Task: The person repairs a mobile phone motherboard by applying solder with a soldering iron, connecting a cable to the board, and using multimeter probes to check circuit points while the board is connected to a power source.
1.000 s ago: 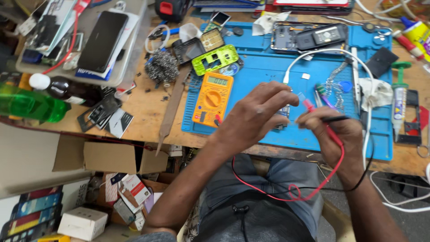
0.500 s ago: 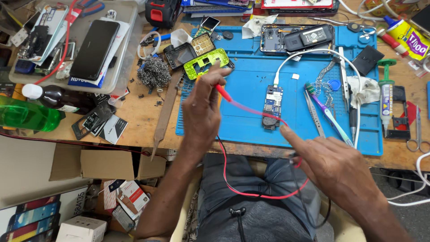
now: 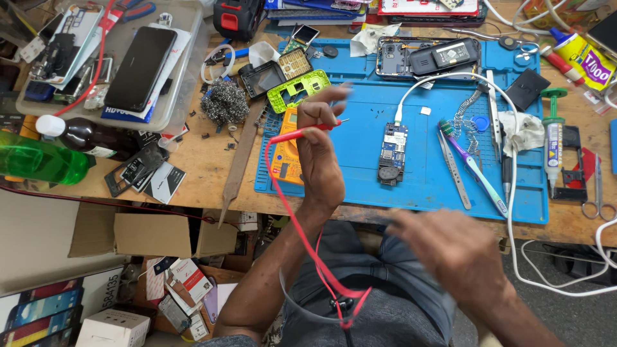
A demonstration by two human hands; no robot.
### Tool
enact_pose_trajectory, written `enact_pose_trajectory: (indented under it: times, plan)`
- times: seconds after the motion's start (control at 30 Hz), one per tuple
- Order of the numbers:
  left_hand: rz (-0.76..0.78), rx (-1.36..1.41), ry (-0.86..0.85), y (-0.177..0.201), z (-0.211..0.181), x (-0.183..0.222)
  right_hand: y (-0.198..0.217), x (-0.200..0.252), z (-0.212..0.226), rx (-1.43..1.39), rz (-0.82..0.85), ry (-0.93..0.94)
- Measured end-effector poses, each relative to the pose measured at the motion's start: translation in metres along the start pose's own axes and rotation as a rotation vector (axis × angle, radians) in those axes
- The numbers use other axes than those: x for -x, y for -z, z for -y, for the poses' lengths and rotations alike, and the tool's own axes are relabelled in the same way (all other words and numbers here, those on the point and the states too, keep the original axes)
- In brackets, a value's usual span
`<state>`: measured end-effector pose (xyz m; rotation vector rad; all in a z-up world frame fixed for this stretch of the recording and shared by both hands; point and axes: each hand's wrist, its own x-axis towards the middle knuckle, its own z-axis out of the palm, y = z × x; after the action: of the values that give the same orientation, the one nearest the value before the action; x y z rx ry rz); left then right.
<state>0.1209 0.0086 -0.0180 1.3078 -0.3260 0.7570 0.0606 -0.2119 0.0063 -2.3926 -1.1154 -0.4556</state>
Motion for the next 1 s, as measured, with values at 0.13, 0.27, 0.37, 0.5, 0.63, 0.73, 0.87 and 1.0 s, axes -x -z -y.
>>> enact_pose_trajectory:
  times: [0.13,0.27,0.37,0.5,0.63,0.73,0.87,1.0]
  plan:
    - [-0.003,-0.106,0.277,0.005,0.026,0.012,-0.013,-0.01,-0.033,-0.216,-0.261,-0.316]
    - [0.084,-0.078,0.506,-0.004,0.046,0.01,-0.032,-0.045,-0.069,-0.693,-0.297,-0.461]
    - [0.119,-0.222,0.449,-0.002,0.045,0.01,-0.041,-0.061,-0.079,-0.624,-0.206,-0.543]
    - [0.11,-0.258,0.537,-0.008,0.049,0.011,-0.05,-0.066,-0.083,-0.425,-0.166,-0.468]
    - [0.096,-0.199,0.537,-0.012,0.054,0.015,-0.055,-0.063,-0.084,-0.417,-0.154,-0.527]
    - [0.099,-0.244,0.544,-0.014,0.054,0.014,-0.058,-0.06,-0.085,-0.398,-0.147,-0.51]
    - [0.122,-0.311,0.564,-0.014,0.05,0.01,-0.058,-0.061,-0.085,-0.378,-0.138,-0.498]
    - [0.124,-0.3,0.553,-0.015,0.05,0.01,-0.058,-0.063,-0.084,-0.38,-0.143,-0.496]
